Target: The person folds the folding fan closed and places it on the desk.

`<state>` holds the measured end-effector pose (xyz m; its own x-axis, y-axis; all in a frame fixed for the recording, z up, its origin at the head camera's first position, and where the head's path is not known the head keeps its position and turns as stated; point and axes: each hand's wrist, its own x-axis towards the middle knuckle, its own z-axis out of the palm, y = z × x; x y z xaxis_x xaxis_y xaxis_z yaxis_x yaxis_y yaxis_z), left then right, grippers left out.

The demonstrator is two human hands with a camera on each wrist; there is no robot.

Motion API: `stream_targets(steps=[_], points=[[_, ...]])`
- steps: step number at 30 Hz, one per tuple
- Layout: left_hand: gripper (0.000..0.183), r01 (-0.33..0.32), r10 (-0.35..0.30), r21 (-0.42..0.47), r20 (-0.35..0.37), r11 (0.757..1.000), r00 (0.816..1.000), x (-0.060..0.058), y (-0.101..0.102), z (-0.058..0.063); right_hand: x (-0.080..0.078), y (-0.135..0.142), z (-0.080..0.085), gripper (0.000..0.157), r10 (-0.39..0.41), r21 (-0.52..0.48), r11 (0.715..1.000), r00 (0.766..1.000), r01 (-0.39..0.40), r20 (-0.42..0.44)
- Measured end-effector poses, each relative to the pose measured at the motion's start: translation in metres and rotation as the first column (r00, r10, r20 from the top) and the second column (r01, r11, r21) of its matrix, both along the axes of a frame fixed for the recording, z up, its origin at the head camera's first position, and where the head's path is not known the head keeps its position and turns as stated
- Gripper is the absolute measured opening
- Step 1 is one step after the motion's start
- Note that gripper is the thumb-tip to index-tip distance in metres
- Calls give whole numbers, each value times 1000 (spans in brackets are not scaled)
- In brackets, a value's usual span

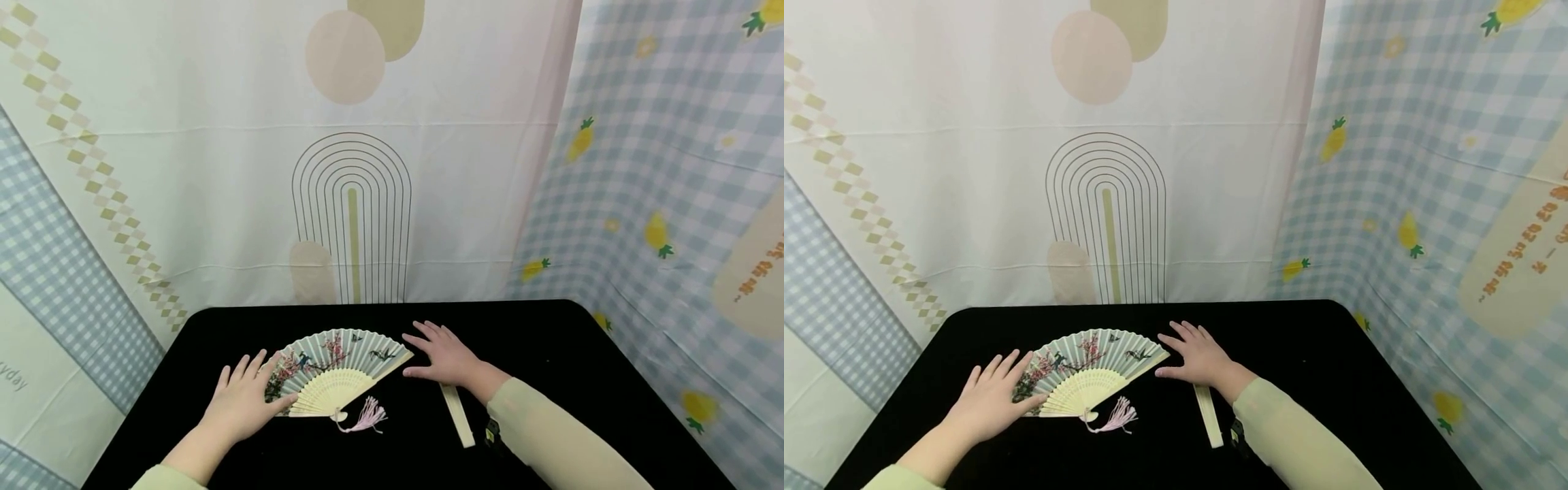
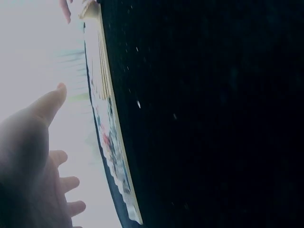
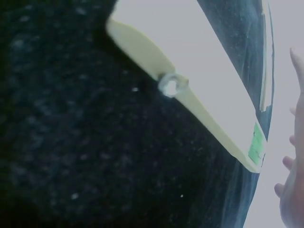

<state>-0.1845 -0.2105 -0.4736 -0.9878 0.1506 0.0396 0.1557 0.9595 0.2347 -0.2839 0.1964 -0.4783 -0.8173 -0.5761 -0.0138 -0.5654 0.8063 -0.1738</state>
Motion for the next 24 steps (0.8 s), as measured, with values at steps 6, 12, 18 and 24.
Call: stream_targets(steps=[6, 12, 18, 24], points=[[101, -14, 14, -8, 27, 1000, 1000, 2, -15, 2, -7, -2, -3, 78, -28, -2, 1000, 1000, 28, 13], [108, -38, 39, -11, 93, 999, 995, 2, -32, 4, -15, -5, -8, 80, -45, 9, 999, 998, 45, 49], [111, -50, 51, -7, 169, 999, 984, 0, -47, 4, -23, -8, -15, 80, -52, 56, 997, 997, 48, 60], [113, -40, 40, -3, 183, 999, 982, 0, -57, -3, -25, -12, -18, 80, -34, 103, 994, 999, 31, 25]])
